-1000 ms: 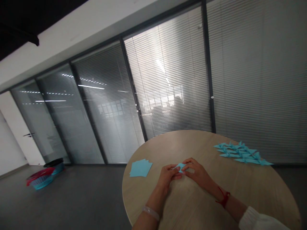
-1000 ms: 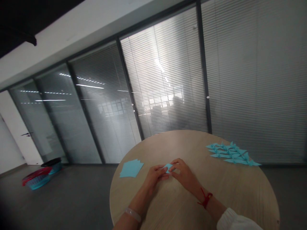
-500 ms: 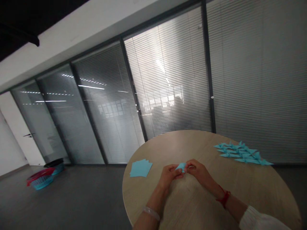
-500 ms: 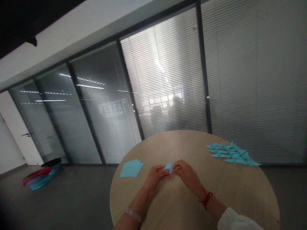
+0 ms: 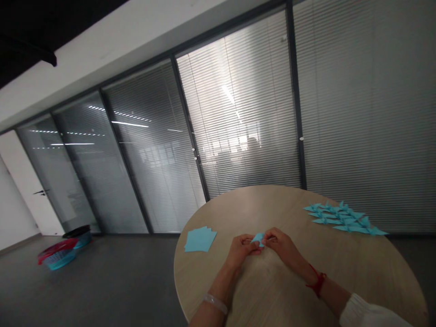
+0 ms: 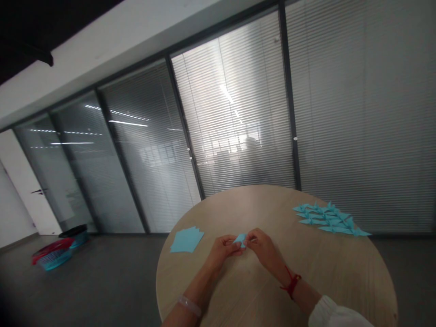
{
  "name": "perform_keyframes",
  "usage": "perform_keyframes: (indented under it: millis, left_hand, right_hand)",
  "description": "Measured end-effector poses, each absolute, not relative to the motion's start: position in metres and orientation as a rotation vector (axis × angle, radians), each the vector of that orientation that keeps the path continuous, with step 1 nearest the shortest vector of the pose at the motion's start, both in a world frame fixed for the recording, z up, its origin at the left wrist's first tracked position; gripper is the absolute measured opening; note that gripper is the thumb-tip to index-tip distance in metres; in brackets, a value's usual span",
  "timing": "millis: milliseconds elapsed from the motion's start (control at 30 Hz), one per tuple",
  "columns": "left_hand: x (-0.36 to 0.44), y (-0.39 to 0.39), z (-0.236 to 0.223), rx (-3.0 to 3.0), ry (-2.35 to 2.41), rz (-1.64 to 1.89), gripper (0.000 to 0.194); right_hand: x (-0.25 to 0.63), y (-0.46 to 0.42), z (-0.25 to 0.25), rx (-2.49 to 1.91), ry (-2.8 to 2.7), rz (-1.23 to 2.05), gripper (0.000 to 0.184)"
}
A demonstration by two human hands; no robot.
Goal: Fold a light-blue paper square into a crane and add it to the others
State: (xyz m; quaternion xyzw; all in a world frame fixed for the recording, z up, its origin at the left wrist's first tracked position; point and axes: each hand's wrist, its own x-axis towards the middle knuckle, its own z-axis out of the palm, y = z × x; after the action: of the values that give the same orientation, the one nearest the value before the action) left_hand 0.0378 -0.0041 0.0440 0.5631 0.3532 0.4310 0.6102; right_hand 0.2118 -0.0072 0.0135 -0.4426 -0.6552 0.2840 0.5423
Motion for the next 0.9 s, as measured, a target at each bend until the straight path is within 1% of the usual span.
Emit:
perform_keyframes:
  millis: [167,300,367,467,667,767,900]
  left_hand:
    - [0.039,-0.001,0.04,1.318,0.798,0.985,0.045]
    - [0.04,0.001,0.038,1.357,0.808,1.024,0.044]
    - [0.041,0.001,0.038,1.364,0.837,1.054,0.042]
    - [0.041,0.002,0.038,1.347,0.852,1.065,0.042]
    - [0.038,0.003,0.04,1.254,0.818,1.069,0.053]
    - [0.035,0.003,0.041,1.221,0.777,1.038,0.056]
    - [0.031,0.002,0.042,1.189,0.692,1.004,0.058]
  right_hand:
    - [0.211,-0.006,0.013,-1.169,-1.535,0.628,0.01]
    - [0.21,-0.005,0.012,-1.204,-1.495,0.681,0.012]
    - [0.21,-0.004,0.012,-1.189,-1.449,0.717,0.016]
    - [0.21,-0.004,0.012,-1.067,-1.355,0.795,0.027]
    - [0.211,-0.005,0.014,-0.867,-1.245,1.006,0.044]
    - [0.212,-0.008,0.016,-0.828,-1.185,1.097,0.049]
    - [0.214,-0.011,0.019,-0.839,-1.141,1.125,0.051]
